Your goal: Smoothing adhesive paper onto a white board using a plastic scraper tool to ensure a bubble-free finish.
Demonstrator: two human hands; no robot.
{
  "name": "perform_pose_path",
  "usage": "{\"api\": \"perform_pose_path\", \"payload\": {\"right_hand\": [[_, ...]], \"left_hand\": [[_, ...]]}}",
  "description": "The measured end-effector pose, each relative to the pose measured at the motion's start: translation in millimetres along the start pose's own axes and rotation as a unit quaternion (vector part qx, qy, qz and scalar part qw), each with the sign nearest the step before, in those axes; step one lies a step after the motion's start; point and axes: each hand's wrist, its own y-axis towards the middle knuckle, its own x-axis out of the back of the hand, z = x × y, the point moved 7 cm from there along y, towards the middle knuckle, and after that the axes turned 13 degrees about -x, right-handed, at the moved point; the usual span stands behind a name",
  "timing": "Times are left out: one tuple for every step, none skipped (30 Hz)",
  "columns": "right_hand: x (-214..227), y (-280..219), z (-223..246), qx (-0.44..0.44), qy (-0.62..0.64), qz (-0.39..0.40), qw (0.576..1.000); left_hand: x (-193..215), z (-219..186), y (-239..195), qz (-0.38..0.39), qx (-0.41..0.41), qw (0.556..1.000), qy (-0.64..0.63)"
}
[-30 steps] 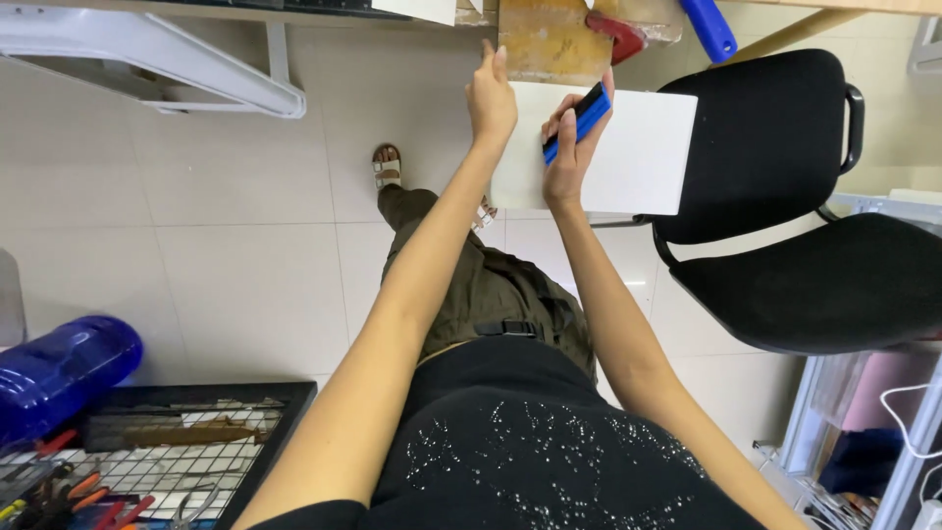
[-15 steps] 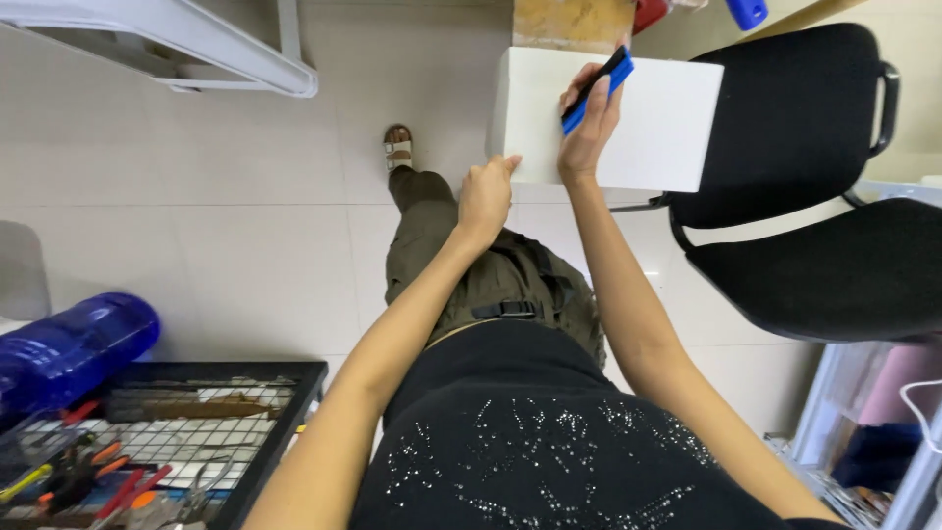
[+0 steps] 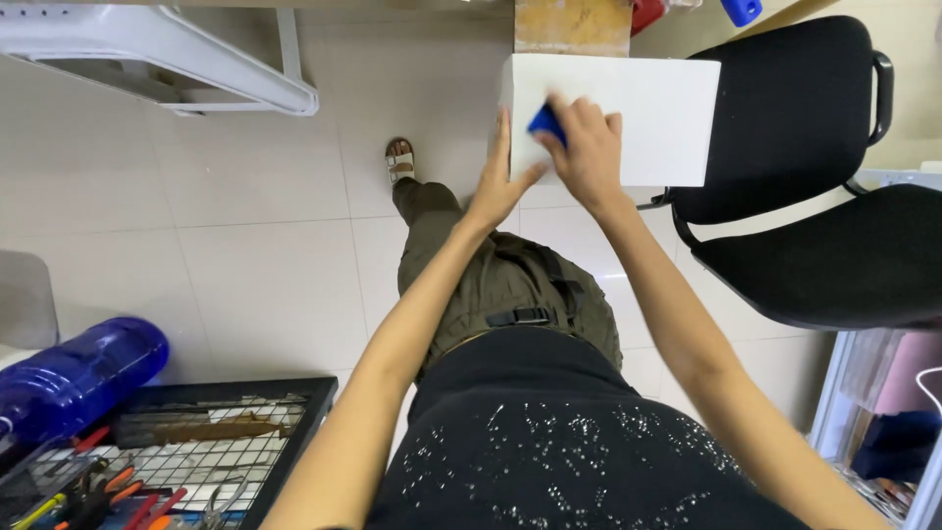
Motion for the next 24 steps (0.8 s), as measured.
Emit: {"api": "perform_pose_path", "payload": {"right_hand": [[-3, 5, 2, -0.002, -0.001, 0.000, 1.000], [0, 8, 10, 0.038, -0.020, -0.047, 0.998], [3, 13, 13, 0.079, -0.043, -0.099, 0.991], [-3, 36, 12, 0.077, -0.048, -0.103, 0.991], [-10, 53, 11, 0.067, -0.037, -0.100, 0.992], [-18, 70, 11, 0.056, -0.026, -0.098, 0.993], [-31, 53, -1, 0.052, -0.026, -0.094, 0.994], [-48, 33, -4, 0.099, -0.078, -0.086, 0.988], [-62, 23, -10, 0.152, -0.131, -0.083, 0.976], [-51, 7, -4, 0.154, -0.132, -0.084, 0.976], [-43, -11, 4, 0.166, -0.077, -0.054, 0.982], [-34, -30, 12, 0.177, -0.021, -0.023, 0.984], [-42, -11, 8, 0.176, -0.022, -0.024, 0.984], [-45, 8, 2, 0.168, -0.007, -0.054, 0.984], [-49, 25, -4, 0.160, 0.010, -0.081, 0.984], [-35, 40, 6, 0.160, 0.008, -0.080, 0.984], [-22, 49, 16, 0.142, 0.003, -0.076, 0.987], [-9, 59, 27, 0.125, -0.003, -0.073, 0.989], [-13, 30, 16, 0.126, -0.005, -0.076, 0.989], [-23, 0, 10, 0.160, -0.029, -0.038, 0.986], [-34, -27, 2, 0.197, -0.053, -0.003, 0.979], [-41, -14, -5, 0.200, -0.055, -0.008, 0.978], [-46, -10, -12, 0.198, -0.057, -0.031, 0.978], [-51, -6, -20, 0.197, -0.059, -0.054, 0.977]], "left_hand": [[-3, 5, -3, 0.001, 0.000, 1.000, -0.001], [-2, 7, -6, -0.019, -0.029, 0.999, 0.012], [-5, 9, -2, -0.037, -0.065, 0.997, 0.023], [-4, 16, 3, -0.035, -0.070, 0.997, 0.020], [-5, 21, 0, -0.035, -0.078, 0.996, 0.041], [-5, 26, -4, -0.035, -0.085, 0.994, 0.062], [-4, 24, -8, -0.032, -0.080, 0.994, 0.061], [-2, 21, -11, -0.032, -0.082, 0.994, 0.062], [1, 17, -5, -0.037, -0.091, 0.993, 0.065], [-2, 24, -3, -0.039, -0.093, 0.993, 0.065], [-3, 31, -3, -0.043, -0.095, 0.986, 0.127], [-4, 38, -4, -0.047, -0.097, 0.976, 0.189], [-1, 27, -4, -0.046, -0.098, 0.976, 0.188], [1, 18, -4, -0.046, -0.089, 0.982, 0.159], [3, 10, -6, -0.046, -0.078, 0.988, 0.129], [2, 14, 0, -0.046, -0.077, 0.988, 0.127], [1, 17, -2, -0.042, -0.069, 0.990, 0.118], [1, 20, -4, -0.038, -0.061, 0.991, 0.110], [0, 24, -6, -0.039, -0.064, 0.991, 0.110], [-2, 26, -8, -0.033, -0.074, 0.989, 0.120], [-2, 28, -5, -0.029, -0.086, 0.987, 0.132], [1, 22, 1, -0.032, -0.092, 0.986, 0.133], [2, 19, 0, -0.030, -0.083, 0.988, 0.125], [2, 15, -2, -0.027, -0.074, 0.990, 0.117]]}}
